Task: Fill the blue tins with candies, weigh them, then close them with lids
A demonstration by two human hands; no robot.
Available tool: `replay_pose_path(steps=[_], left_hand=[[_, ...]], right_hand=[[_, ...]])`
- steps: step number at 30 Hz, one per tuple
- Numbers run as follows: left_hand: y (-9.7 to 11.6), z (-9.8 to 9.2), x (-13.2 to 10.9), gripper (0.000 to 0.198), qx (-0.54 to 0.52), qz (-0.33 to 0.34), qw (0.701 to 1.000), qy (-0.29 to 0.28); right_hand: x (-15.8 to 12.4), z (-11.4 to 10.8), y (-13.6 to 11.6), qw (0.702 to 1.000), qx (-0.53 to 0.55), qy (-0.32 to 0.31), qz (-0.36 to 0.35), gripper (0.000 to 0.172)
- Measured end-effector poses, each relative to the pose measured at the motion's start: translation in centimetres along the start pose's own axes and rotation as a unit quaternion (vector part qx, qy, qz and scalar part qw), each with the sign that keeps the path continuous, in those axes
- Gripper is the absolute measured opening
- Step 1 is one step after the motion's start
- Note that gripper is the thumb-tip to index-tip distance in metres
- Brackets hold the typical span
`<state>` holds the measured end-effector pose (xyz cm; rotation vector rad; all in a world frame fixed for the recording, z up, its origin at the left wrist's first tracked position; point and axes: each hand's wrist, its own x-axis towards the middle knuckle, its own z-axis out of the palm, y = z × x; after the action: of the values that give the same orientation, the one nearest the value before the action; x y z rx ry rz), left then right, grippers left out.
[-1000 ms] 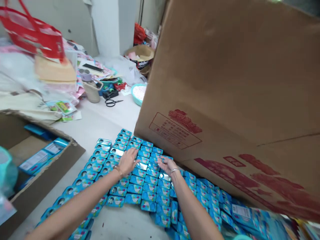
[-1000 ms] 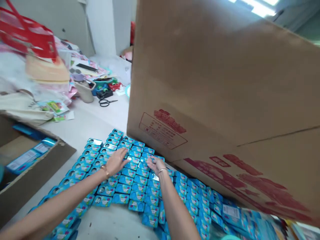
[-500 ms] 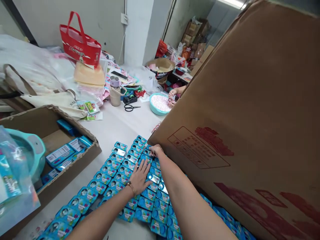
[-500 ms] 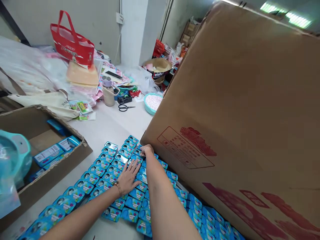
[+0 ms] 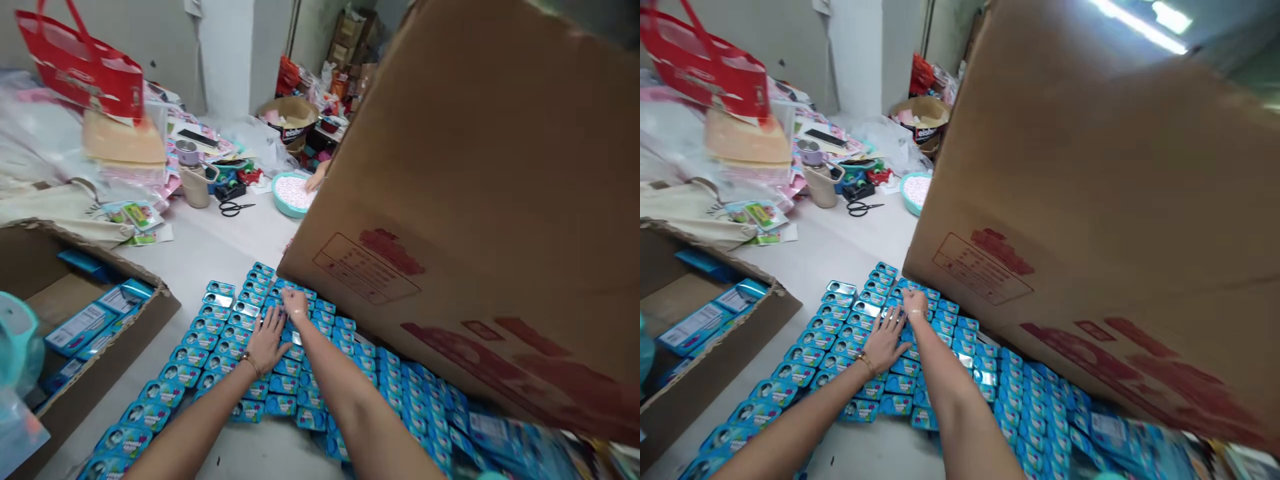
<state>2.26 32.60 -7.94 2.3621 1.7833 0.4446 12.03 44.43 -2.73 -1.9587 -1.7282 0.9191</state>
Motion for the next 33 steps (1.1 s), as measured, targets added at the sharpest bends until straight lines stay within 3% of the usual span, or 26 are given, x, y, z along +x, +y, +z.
replay_pose_path(steps=[5,8,10,15,18,25,30,33], left_hand=[[0.9,-0.6,1.3,0.072,-0.005,-0.002,1.000,0.025],[3.6,-1.2,4.5,0.067,-0.015,0.057,0.998,-0.026],[6.0,-1.2,7.4,0.063,-0.012,0.093,0.994,-0.060],[10.2,0.0,14.2,0.041,0.027,0.079,0.993,-0.084],[10.8,0.8,15.8,0.036,0.045,0.092,0.989,-0.103],[11.8,3.5,12.9,0.073,0.087,0.056,0.989,-0.109],[12.1,4.4,12.3,0.079,0.089,0.038,0.988,-0.120],[12.3,3.8,12.9,0.078,0.085,0.028,0.988,-0.125]], right_hand=[[-14.3,-4.7,7.8,0.991,0.128,0.016,0.034,0.058],[-21.0,-7.7,14.0,0.979,0.183,0.050,0.076,0.062],[-23.5,-9.2,17.6,0.959,0.247,0.057,0.127,0.063],[-26.0,-11.9,22.9,0.926,0.316,0.107,0.179,0.061],[-27.0,-12.8,24.3,0.911,0.343,0.122,0.194,0.060],[-28.8,-12.0,26.0,0.891,0.368,0.078,0.255,0.063],[-28.9,-11.5,25.1,0.891,0.376,0.042,0.250,0.065],[-29.1,-12.5,24.5,0.893,0.379,0.059,0.236,0.065]])
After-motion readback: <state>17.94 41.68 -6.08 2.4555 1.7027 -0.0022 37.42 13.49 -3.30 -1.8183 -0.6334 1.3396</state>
